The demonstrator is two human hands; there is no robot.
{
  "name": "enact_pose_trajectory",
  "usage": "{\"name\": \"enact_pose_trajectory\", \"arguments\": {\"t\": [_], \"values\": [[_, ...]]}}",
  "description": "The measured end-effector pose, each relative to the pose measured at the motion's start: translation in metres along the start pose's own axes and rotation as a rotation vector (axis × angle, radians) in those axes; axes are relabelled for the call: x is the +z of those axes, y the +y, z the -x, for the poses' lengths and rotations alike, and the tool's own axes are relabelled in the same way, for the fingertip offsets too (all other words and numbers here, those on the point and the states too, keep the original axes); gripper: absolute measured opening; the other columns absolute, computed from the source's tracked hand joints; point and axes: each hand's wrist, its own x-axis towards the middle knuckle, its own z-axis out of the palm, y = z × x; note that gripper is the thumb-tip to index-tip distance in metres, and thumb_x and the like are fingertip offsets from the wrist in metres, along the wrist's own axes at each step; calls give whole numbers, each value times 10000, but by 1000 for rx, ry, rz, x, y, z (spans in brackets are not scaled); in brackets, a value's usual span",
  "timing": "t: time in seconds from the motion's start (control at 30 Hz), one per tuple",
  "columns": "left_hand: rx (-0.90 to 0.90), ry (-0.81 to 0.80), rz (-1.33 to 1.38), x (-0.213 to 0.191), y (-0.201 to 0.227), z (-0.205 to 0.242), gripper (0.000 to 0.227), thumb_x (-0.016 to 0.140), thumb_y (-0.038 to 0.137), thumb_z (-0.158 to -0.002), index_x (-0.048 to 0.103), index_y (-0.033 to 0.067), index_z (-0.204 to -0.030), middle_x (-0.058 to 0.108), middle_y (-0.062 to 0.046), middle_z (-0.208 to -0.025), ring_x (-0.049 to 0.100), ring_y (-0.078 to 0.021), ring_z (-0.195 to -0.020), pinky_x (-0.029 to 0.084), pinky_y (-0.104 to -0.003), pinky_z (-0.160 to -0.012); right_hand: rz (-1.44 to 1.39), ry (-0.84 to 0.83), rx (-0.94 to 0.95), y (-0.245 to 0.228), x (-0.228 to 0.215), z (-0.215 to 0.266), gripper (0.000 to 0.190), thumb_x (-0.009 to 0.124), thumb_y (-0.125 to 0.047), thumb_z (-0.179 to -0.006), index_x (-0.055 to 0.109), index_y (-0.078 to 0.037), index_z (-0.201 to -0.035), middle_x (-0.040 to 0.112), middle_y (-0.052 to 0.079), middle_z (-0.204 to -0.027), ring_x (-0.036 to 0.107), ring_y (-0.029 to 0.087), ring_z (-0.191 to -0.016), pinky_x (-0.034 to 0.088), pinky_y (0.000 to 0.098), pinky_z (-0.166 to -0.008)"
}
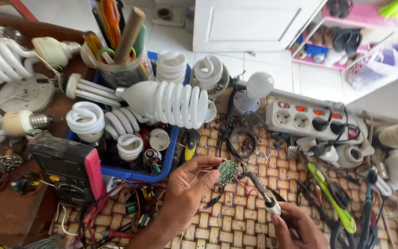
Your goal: The person is repairing a small electronic circuit board. They use a soldering iron to apply solder to the board's connections and use pliers to manipulate wires and components. The workspace is cluttered with various tools and electronic parts.
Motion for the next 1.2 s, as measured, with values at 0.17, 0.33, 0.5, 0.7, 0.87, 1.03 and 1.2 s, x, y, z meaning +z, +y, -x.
{"name": "enact_pose_trajectory", "arguments": {"t": [0.17,0.33,0.5,0.7,0.87,1.03,1.2], "values": [[-28,-58,184,-2,-8,0,229,667,76,-869,715,0,-1080,751,-129,-1080,701,-201,-913,594,-327,-762,47,85,-269,22,8,5,224,747,-258,-813,742,-150,-1009,707,-21,-713,577,27,-510,471,167,-559],[53,-90,221,-1,-12,1,224,637,60,-907,685,-18,-1111,713,-186,-1167,692,-241,-1026,583,-337,-882,76,39,-328,26,6,9,272,736,-243,-839,723,-80,-1057,733,4,-849,630,39,-652,475,181,-641],[149,-123,17,0,-9,1,207,618,122,-941,674,49,-1126,682,-160,-1250,611,-252,-1258,476,-363,-1100,29,24,-398,29,7,8,280,735,-198,-840,705,-5,-1040,730,85,-968,661,90,-731,494,191,-644],[162,-169,-48,0,-9,2,203,591,155,-972,639,60,-1145,642,-170,-1277,605,-231,-1224,507,-327,-1021,-41,0,-371,32,9,8,297,733,-155,-824,691,39,-1044,721,152,-987,689,136,-809,527,197,-693],[166,-160,-83,1,-10,3,204,590,145,-968,633,46,-1141,643,-166,-1264,609,-231,-1218,496,-332,-1057,-16,-13,-348,37,8,6,280,737,-179,-829,699,-7,-1048,727,92,-975,626,64,-665,482,167,-616],[125,-155,-72,4,-8,3,213,597,117,-949,635,23,-1137,654,-198,-1275,638,-233,-1170,524,-303,-982,20,14,-356,35,7,2,284,745,-209,-816,706,-24,-1027,732,82,-963,572,60,-577,450,184,-578],[171,-142,-127,6,-10,2,230,580,76,-946,620,5,-1162,660,-227,-1257,624,-304,-1246,487,-354,-1054,33,-34,-464,38,3,-5,319,721,-289,-818,694,-61,-1040,754,45,-966,651,58,-627,477,186,-583]]}}
